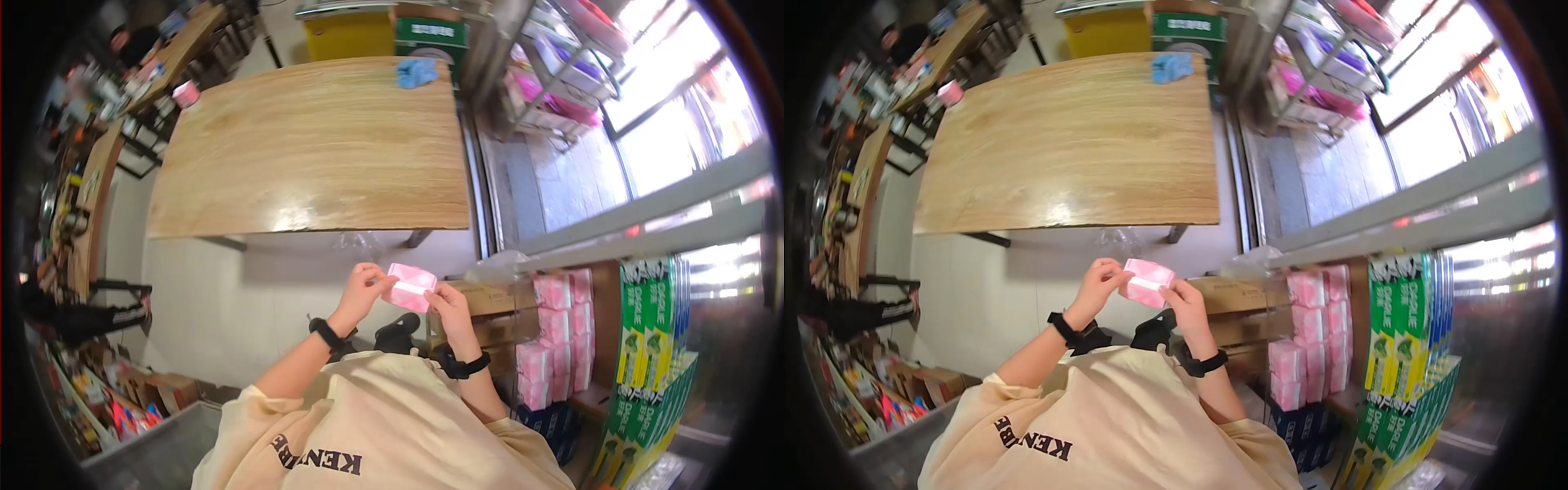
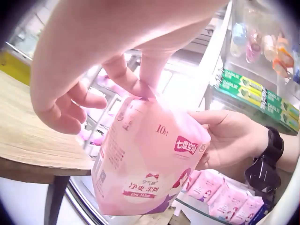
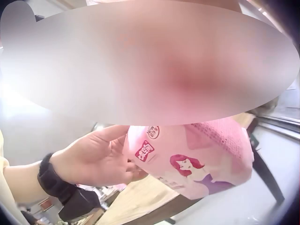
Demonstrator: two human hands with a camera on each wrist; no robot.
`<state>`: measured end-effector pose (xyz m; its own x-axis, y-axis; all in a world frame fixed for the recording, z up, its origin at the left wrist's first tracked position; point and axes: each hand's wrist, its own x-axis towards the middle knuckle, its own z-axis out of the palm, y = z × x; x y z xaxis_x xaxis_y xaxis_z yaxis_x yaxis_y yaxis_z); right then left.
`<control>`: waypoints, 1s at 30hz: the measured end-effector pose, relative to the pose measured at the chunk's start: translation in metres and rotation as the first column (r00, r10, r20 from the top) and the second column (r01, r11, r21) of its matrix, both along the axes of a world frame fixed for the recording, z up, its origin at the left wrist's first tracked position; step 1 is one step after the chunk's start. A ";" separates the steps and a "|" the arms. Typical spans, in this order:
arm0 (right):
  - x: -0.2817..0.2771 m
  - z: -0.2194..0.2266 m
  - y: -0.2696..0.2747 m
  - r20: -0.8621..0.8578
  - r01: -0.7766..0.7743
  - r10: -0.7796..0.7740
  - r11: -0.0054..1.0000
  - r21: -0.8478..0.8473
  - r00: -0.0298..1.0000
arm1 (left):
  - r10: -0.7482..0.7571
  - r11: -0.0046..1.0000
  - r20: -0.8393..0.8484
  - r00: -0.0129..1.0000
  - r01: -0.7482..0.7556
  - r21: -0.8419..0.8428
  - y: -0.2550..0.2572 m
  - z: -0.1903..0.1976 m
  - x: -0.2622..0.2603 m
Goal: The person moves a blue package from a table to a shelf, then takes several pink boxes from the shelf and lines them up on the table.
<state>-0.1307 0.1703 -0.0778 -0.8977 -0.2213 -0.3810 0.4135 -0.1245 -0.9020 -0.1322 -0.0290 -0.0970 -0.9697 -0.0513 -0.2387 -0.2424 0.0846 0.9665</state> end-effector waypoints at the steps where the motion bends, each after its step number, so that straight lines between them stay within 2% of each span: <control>1: -0.001 0.006 -0.017 -0.009 -0.061 0.061 0.998 0.004 0.998 | 0.068 0.998 0.008 0.998 -0.068 0.009 -0.015 0.011 0.010; 2: -0.001 0.009 -0.033 -0.019 -0.120 0.120 0.993 0.008 0.993 | 0.133 0.991 0.015 0.991 -0.133 0.018 -0.030 0.016 0.019; 3: 0.000 0.003 -0.045 -0.101 -0.188 0.191 0.981 0.038 0.976 | 0.179 0.984 0.020 0.984 -0.180 0.010 -0.046 0.017 0.029; 5: 0.003 0.016 -0.071 -0.152 -0.287 0.318 0.938 0.193 0.936 | 0.200 0.980 -0.004 0.980 -0.200 -0.016 -0.074 0.029 0.047; 6: 0.004 0.023 -0.084 -0.174 -0.323 0.375 0.908 0.269 0.910 | 0.206 0.978 -0.017 0.978 -0.206 -0.031 -0.089 0.036 0.055; 7: 0.006 0.027 -0.098 -0.208 -0.344 0.408 0.894 0.286 0.889 | 0.149 0.983 -0.063 0.987 -0.154 -0.096 -0.106 0.042 0.063; 9: 0.011 0.039 -0.127 -0.227 -0.378 0.467 0.860 0.344 0.855 | 0.119 0.985 -0.112 0.987 -0.132 -0.115 -0.137 0.054 0.079; 11: 0.021 0.053 -0.159 -0.209 -0.399 0.498 0.834 0.382 0.841 | 0.106 0.984 -0.144 0.984 -0.125 -0.127 -0.170 0.065 0.098; 13: 0.036 0.072 -0.197 -0.273 -0.364 0.494 0.835 0.412 0.825 | 0.120 0.982 -0.169 0.978 -0.142 -0.124 -0.203 0.072 0.116; 17: 0.070 0.069 -0.271 -0.412 -0.292 0.454 0.869 0.399 0.790 | 0.282 0.957 -0.077 0.956 -0.275 0.092 -0.265 0.075 0.158; 19: 0.086 0.060 -0.304 -0.323 -0.348 0.431 0.893 0.284 0.842 | 0.370 0.916 -0.058 0.927 -0.354 0.191 -0.289 0.085 0.180; 20: 0.093 0.058 -0.318 -0.274 -0.369 0.421 0.903 0.223 0.865 | 0.397 0.910 -0.068 0.915 -0.383 0.158 -0.301 0.084 0.191; 23: 0.106 0.059 -0.356 -0.255 -0.455 0.536 0.833 0.316 0.804 | 0.475 0.879 -0.089 0.876 -0.468 0.089 -0.332 0.082 0.220; 26: 0.113 0.074 -0.390 -0.220 -0.569 0.640 0.761 0.310 0.736 | 0.563 0.824 -0.047 0.825 -0.558 0.099 -0.354 0.083 0.245; 30: 0.112 0.069 -0.427 -0.199 -0.644 0.717 0.691 0.328 0.668 | 0.654 0.756 -0.037 0.756 -0.651 0.065 -0.377 0.075 0.263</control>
